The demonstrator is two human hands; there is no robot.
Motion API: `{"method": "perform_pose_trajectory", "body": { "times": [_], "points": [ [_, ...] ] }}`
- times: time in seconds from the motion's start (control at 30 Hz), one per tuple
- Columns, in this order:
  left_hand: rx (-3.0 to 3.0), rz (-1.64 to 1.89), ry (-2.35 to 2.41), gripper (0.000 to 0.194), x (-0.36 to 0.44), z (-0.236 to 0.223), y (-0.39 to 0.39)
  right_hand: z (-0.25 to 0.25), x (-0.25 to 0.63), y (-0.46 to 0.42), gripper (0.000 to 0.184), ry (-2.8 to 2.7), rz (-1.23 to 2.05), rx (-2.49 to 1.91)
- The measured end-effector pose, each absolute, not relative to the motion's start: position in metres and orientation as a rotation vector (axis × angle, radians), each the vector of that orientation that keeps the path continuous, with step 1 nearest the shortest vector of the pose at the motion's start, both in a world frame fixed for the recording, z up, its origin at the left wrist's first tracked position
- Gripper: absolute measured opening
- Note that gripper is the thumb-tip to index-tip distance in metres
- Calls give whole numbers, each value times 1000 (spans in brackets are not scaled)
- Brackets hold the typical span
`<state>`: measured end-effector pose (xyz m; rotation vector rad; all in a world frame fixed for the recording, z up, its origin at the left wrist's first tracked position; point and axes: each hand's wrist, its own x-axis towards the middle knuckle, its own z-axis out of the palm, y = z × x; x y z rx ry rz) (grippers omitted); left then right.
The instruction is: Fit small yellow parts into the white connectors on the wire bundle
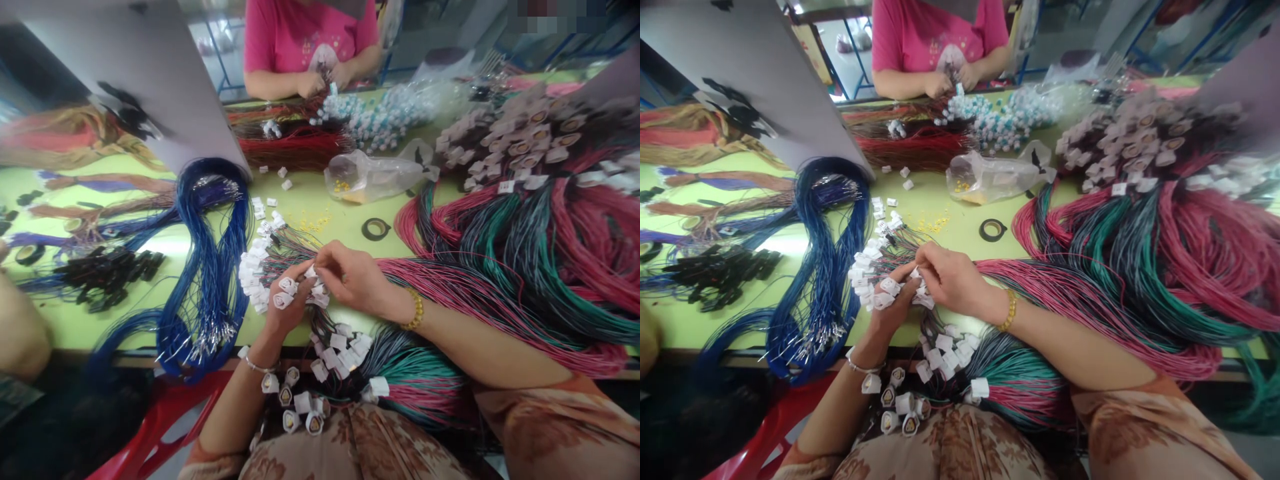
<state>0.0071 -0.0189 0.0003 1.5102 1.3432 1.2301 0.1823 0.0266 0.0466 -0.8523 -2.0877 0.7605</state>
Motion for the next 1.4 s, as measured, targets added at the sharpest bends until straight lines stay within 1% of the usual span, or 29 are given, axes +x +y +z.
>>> {"method": "perform_pose_trajectory", "body": {
  "times": [0.1, 0.17, 0.23, 0.3, 0.4, 0.5, 0.57, 0.63, 0.73, 0.8, 0.9, 0.97, 1.03, 1.1, 1.17, 1.27, 1.33, 1.4],
  "points": [
    [1481, 1225, 1333, 31, 8, 1, -19, 43, 180, 24, 8, -1957, 857, -928],
    [1475, 1220, 1349, 30, 8, 2, -19, 42, 179, 22, 8, -1932, 841, -955],
    [1492, 1229, 1373, 28, 8, 1, -18, 40, 177, 20, 7, -1984, 717, -954],
    [1487, 1252, 1402, 27, 8, -1, -18, 37, 175, 16, 9, -2077, 568, -916],
    [1408, 1310, 1475, 25, 7, -6, -18, 27, 172, 8, 19, -2193, 430, -857],
    [1394, 1357, 1516, 23, 7, -8, -20, 21, 170, 2, 27, -2279, 394, -786],
    [1411, 1354, 1491, 23, 9, -7, -20, 23, 171, 4, 28, -2281, 428, -752],
    [1429, 1306, 1437, 20, 12, -3, -19, 29, 174, 10, 25, -2235, 454, -792],
    [1487, 1230, 1385, 20, 17, 1, -16, 36, 180, 22, 27, -2222, 508, -823],
    [1447, 1244, 1412, 27, 18, -1, -15, 36, 185, 26, 17, -2269, 612, -748],
    [1250, 1266, 1488, 39, 18, -5, -15, 31, 194, 23, 18, -2344, 721, -706],
    [1276, 1229, 1584, 43, 18, -5, -18, 28, 200, 16, 15, -2456, 741, -687],
    [1524, 1143, 1691, 41, 18, -3, -24, 26, 204, 8, 14, -2626, 753, -642],
    [1815, 1033, 1784, 34, 19, 2, -30, 25, 205, 2, 19, -2795, 735, -646],
    [1932, 919, 1871, 27, 18, 6, -34, 27, 205, 0, 24, -2915, 723, -673],
    [1704, 856, 1874, 21, 15, 10, -35, 35, 207, 11, 22, -2968, 837, -622],
    [1528, 880, 1781, 21, 13, 10, -35, 42, 211, 29, 20, -2879, 961, -624],
    [1440, 930, 1682, 25, 12, 10, -35, 46, 216, 54, 22, -2694, 970, -824]
  ]
}}
